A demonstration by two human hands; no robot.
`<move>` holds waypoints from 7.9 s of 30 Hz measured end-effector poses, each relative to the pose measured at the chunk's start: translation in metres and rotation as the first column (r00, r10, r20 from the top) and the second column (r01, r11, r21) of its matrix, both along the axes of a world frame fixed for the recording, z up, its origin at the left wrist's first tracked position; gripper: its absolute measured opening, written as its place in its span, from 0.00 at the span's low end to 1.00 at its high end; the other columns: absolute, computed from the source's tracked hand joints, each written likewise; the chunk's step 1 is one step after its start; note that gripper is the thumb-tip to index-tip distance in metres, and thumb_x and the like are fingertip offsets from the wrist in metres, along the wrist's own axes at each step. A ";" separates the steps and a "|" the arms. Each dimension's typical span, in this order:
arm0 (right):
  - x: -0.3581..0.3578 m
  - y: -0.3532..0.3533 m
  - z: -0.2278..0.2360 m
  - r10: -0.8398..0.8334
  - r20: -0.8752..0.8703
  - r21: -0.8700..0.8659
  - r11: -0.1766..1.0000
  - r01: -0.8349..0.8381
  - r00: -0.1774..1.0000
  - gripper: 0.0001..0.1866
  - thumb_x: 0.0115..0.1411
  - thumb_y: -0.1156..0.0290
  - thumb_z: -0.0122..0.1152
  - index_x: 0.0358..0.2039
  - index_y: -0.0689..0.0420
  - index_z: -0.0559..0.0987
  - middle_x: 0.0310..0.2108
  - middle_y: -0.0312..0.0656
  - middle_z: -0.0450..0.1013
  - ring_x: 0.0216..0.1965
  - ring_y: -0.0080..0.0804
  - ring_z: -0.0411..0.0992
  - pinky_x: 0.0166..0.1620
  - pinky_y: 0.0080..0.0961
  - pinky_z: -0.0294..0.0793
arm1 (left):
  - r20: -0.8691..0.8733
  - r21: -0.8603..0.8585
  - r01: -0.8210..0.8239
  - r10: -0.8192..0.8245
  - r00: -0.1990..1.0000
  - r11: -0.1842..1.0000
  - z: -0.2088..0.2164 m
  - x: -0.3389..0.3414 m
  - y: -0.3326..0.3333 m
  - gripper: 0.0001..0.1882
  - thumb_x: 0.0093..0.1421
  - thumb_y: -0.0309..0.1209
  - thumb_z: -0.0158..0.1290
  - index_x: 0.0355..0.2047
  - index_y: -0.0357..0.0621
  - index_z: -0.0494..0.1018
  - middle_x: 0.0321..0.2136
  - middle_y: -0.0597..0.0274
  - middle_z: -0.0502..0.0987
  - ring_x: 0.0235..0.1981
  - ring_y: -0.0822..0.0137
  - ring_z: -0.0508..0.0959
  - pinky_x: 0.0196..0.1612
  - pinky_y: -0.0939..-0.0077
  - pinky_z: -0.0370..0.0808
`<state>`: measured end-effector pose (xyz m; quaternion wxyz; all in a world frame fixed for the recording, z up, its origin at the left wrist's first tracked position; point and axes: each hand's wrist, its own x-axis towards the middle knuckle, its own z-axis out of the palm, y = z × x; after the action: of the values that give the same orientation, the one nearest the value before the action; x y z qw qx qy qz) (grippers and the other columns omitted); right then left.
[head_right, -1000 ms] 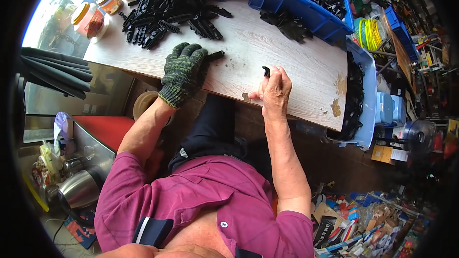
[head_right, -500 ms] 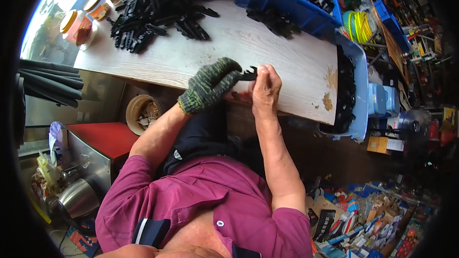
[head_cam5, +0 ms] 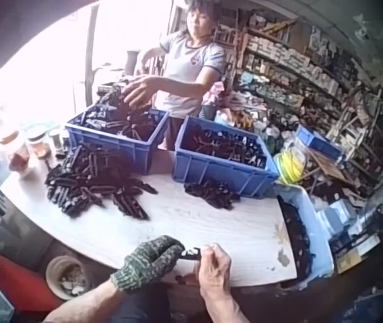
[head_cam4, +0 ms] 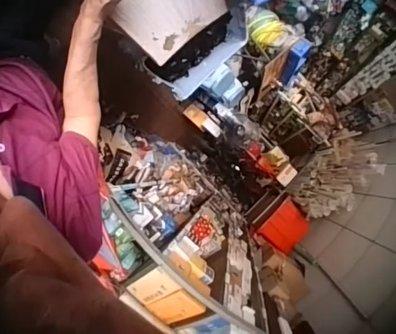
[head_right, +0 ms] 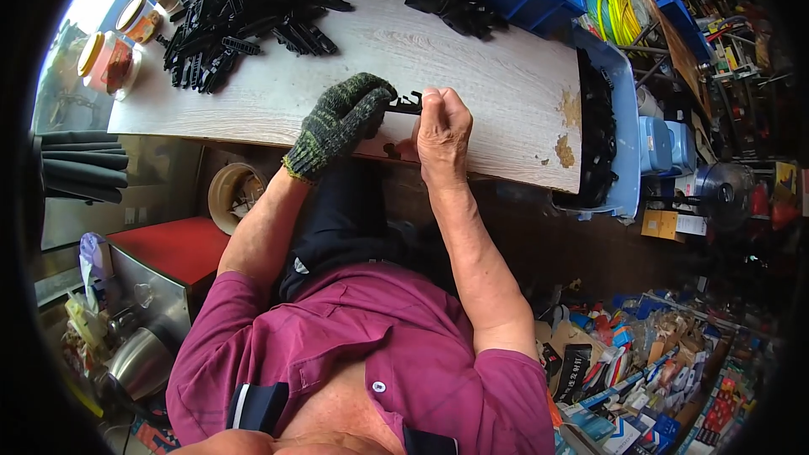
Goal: Assembling small black plastic components at a workbench.
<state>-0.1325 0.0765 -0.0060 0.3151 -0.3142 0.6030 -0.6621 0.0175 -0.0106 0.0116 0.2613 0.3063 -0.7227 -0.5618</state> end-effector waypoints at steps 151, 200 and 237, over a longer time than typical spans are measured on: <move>0.023 -0.012 0.027 -0.154 0.057 0.126 0.981 0.146 0.986 0.21 0.69 0.56 0.47 0.25 0.58 0.73 0.11 0.34 0.62 0.10 0.23 0.58 0.14 0.22 0.54 | -0.033 -0.419 0.038 -0.057 0.998 0.907 -0.011 0.010 -0.008 0.15 0.65 0.38 0.53 0.46 0.41 0.76 0.40 0.49 0.80 0.38 0.47 0.81 0.39 0.59 0.78; -0.157 -0.077 0.027 -0.299 -0.255 0.378 0.845 0.379 0.920 0.21 0.57 0.65 0.66 0.50 0.58 0.77 0.26 0.43 0.73 0.13 0.26 0.66 0.16 0.30 0.76 | 0.287 -0.862 0.194 0.135 0.948 0.468 -0.004 0.013 -0.068 0.22 0.50 0.30 0.58 0.47 0.45 0.77 0.42 0.54 0.75 0.44 0.52 0.75 0.43 0.55 0.75; -0.119 -0.070 0.037 0.089 -0.436 0.628 0.743 0.232 0.896 0.20 0.53 0.54 0.72 0.28 0.59 0.78 0.15 0.32 0.63 0.10 0.21 0.58 0.13 0.24 0.68 | 0.018 -0.854 -0.042 0.111 0.994 0.519 -0.004 0.006 -0.072 0.15 0.59 0.30 0.56 0.48 0.46 0.75 0.39 0.52 0.79 0.39 0.48 0.78 0.40 0.56 0.75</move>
<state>-0.2515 0.0062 0.0305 0.2356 -0.2974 0.8656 -0.3268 0.0240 -0.0828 0.0071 0.3764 0.1906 -0.8995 -0.1137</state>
